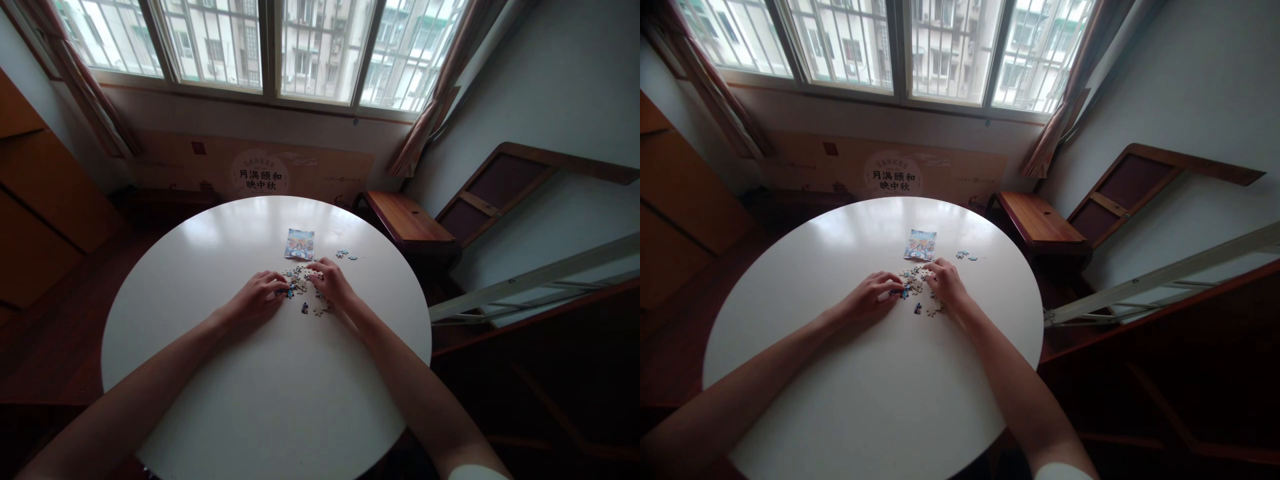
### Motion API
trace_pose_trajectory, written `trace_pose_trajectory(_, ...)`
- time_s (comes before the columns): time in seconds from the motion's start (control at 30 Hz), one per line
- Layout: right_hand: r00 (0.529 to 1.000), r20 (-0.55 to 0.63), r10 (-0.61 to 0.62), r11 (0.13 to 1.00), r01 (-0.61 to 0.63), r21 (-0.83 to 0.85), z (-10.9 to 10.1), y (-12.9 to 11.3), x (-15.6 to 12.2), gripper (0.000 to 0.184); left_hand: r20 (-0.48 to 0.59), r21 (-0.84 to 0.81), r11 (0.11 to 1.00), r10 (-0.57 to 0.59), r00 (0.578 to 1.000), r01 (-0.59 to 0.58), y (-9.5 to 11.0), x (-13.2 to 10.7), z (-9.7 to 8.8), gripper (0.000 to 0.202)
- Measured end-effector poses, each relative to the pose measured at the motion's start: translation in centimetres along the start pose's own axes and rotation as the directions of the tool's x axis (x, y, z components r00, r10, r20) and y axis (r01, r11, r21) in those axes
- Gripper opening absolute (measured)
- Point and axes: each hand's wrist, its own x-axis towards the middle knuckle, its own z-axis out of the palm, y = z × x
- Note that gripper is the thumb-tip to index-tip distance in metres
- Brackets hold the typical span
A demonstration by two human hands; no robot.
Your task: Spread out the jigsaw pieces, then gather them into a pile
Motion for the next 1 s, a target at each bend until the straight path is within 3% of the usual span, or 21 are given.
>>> trace_pose_trajectory(0.13, 0.998, 0.049, 0.031, 0.993, -0.025, -0.119, -0.73, 0.22, -0.04, 0.033, 0.005, 0.002, 1.0, -0.004, 1.0, 0.004, -0.02, -0.02, 0.03, 0.018)
trace_pose_trajectory(0.3, 0.992, 0.113, 0.052, 0.991, -0.037, -0.129, -0.94, 0.13, -0.07, 0.016, -0.003, 0.002, 1.0, -0.002, 1.0, 0.002, 0.04, 0.0, 0.03, 0.018)
trace_pose_trajectory(0.43, 0.994, 0.1, 0.049, 0.989, -0.035, -0.143, -1.02, -0.18, -0.01, 0.016, -0.004, -0.005, 1.0, -0.001, 1.0, 0.001, 0.06, 0.02, 0.03, 0.018)
trace_pose_trajectory(0.73, 0.998, -0.013, 0.06, 0.998, -0.059, 0.031, -1.11, 0.12, 0.36, 0.013, -0.005, -0.004, 1.0, -0.003, 1.0, 0.003, 0.16, 0.07, -0.04, 0.019)
trace_pose_trajectory(1.0, 0.996, 0.057, 0.061, 0.998, -0.06, -0.013, -0.38, 0.57, -0.02, 0.019, -0.006, -0.001, 1.0, 0.0, 1.0, 0.0, 0.16, 0.0, -0.14, 0.018)
